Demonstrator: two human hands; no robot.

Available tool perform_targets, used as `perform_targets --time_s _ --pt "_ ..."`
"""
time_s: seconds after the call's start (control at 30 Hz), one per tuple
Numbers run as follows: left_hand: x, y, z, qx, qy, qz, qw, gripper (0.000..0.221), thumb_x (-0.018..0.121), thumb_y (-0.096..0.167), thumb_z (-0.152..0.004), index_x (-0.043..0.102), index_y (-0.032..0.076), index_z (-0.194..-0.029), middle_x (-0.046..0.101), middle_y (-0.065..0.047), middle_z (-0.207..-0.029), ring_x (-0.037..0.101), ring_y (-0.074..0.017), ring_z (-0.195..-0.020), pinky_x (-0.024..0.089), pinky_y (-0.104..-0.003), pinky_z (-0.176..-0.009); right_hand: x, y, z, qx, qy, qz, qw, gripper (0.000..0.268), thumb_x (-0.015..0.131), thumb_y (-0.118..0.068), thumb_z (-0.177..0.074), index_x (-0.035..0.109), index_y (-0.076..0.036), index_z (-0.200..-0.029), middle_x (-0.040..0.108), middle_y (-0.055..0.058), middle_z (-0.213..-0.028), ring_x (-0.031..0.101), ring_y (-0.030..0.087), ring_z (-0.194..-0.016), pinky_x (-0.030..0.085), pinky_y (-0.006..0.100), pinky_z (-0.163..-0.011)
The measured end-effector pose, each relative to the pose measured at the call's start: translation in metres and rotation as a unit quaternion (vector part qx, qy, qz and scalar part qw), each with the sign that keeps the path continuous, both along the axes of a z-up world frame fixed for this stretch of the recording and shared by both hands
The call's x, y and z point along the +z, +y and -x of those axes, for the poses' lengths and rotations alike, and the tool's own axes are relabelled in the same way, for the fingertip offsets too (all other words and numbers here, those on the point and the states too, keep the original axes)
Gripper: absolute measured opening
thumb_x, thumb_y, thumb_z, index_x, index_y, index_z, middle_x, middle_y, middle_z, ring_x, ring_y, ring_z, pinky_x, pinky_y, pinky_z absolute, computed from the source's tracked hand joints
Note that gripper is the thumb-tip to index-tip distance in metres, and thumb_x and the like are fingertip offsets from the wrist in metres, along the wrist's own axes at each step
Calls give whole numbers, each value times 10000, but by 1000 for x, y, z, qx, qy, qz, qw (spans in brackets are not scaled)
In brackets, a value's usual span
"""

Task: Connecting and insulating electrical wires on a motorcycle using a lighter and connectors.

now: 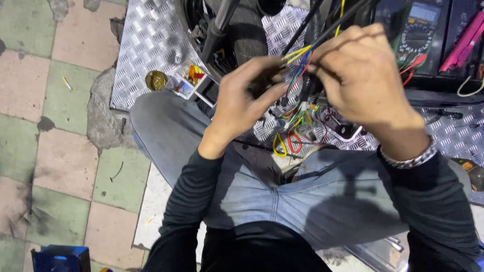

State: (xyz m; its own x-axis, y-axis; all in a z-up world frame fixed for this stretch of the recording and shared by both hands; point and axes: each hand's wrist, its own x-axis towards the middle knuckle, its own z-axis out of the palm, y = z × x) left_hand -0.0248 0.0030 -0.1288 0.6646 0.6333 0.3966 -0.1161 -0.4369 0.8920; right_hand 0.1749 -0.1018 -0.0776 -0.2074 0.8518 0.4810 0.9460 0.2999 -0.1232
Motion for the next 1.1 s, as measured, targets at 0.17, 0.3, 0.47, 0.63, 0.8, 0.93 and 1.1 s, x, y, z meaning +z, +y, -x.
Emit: perform_targets --time_s 0.17,0.3,0.47,0.63,0.8,0.93,1.1 --pt "14 3 -22 20 -46 -152 987 227 740 -41 -907 652 -29 -1116 697 -88 -984 635 -198 -765 518 -308 -719 -1 -7 -5 6 32 4 999 133 838 124 -971 740 43 -933 783 101 -1096 631 252 -967 406 363 -975" --pt "20 4 -26 25 -47 -248 967 208 706 -68 -919 600 -30 -1094 656 -119 -968 620 -258 -766 530 -375 -740 4 -13 -5 18 78 2 997 135 872 174 -979 759 102 -1000 766 161 -1114 629 309 -986 448 403 -966" --pt "27 -2 -19 10 -43 -158 986 104 676 -49 -961 634 -41 -1056 631 -81 -862 516 -169 -656 446 -306 -626 12 -13 5 33 42 -35 998 143 859 189 -961 776 83 -1012 781 168 -1119 648 329 -1023 465 420 -991" --pt "-24 -7 -15 85 -87 48 991 60 612 40 -1014 624 32 -1072 666 -40 -785 640 -121 -663 539 -248 -603 2 -13 4 30 43 -53 997 142 818 182 -960 748 59 -977 760 143 -1093 624 317 -985 440 426 -971" --pt "-42 -25 -11 100 67 19 993 147 689 1 -854 700 35 -997 743 -31 -882 644 -129 -704 517 -258 -673 8 -26 6 -1 80 -37 996 161 896 239 -951 821 119 -1027 780 183 -1060 680 348 -989 504 430 -961" --pt "-39 -34 -38 80 119 -153 978 383 759 285 -892 641 19 -1141 646 -109 -840 618 -284 -652 477 -387 -581 12 -40 8 8 109 -32 994 187 847 272 -930 817 152 -1070 776 230 -1136 688 336 -1021 516 423 -949" --pt "-58 -9 -30 -116 98 140 978 109 685 33 -932 578 21 -940 444 44 -743 402 -89 -660 393 -217 -654 -2 -92 -12 -105 211 -52 970 198 667 307 -1205 589 355 -1380 675 449 -1295 688 434 -1078 568 486 -1015"
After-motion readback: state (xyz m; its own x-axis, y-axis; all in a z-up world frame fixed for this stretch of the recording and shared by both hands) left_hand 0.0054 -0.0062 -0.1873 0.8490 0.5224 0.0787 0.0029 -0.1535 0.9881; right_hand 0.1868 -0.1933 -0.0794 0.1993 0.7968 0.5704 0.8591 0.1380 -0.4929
